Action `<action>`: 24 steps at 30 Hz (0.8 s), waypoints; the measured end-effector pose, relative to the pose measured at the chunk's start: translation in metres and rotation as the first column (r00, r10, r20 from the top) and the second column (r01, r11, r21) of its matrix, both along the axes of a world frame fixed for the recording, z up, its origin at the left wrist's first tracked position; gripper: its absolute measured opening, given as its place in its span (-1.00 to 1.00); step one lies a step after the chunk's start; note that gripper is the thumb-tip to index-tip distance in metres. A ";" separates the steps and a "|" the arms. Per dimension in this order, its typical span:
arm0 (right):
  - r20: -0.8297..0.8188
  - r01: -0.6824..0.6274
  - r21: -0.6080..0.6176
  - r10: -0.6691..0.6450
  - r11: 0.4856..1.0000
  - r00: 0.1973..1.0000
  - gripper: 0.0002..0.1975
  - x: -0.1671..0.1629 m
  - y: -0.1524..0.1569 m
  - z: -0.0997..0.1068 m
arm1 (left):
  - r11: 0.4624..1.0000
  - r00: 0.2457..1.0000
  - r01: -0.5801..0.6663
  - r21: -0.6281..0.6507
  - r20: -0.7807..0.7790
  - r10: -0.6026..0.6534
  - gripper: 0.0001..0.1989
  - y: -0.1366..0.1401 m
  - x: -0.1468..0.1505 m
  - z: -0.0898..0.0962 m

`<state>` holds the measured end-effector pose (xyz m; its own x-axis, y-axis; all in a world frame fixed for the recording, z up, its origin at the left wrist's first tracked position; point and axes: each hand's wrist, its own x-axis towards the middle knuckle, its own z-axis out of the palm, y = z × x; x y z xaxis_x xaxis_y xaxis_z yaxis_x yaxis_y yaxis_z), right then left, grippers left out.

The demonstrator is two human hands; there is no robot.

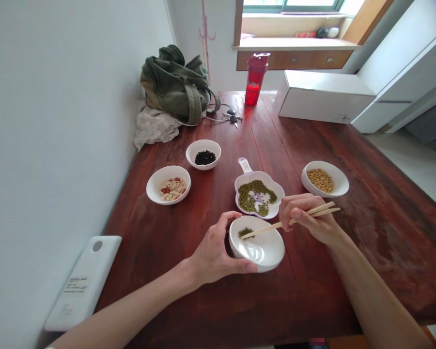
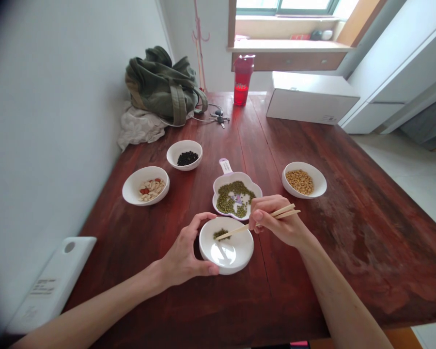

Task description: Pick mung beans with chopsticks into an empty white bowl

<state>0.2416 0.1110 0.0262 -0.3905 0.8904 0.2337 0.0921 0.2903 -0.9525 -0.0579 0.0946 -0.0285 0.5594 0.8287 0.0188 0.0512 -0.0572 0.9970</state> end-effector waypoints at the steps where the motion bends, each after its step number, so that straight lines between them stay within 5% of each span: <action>1: 0.007 -0.033 0.003 0.033 0.999 0.999 -0.43 -0.001 0.000 0.001 | 1.000 1.000 0.003 -0.001 0.004 -0.003 0.05 0.000 0.000 0.000; 9: -0.015 -0.044 -0.016 0.044 0.999 0.999 -0.40 -0.004 0.000 -0.003 | 1.000 1.000 0.005 0.005 0.003 -0.005 0.05 0.000 0.000 -0.001; 16: -0.291 0.312 0.010 -0.296 0.950 0.910 -0.49 0.013 0.006 -0.007 | 1.000 1.000 0.019 -0.005 0.021 -0.019 0.05 0.000 -0.001 -0.001; 20: -0.049 0.520 0.170 -0.520 0.837 0.853 -0.48 0.016 0.009 -0.007 | 1.000 1.000 0.009 -0.001 0.010 -0.009 0.05 0.000 -0.001 -0.001; 24: 0.106 0.509 0.354 -0.574 0.785 0.812 -0.44 0.016 0.005 -0.007 | 1.000 1.000 0.014 -0.014 0.004 -0.014 0.06 0.000 0.000 -0.001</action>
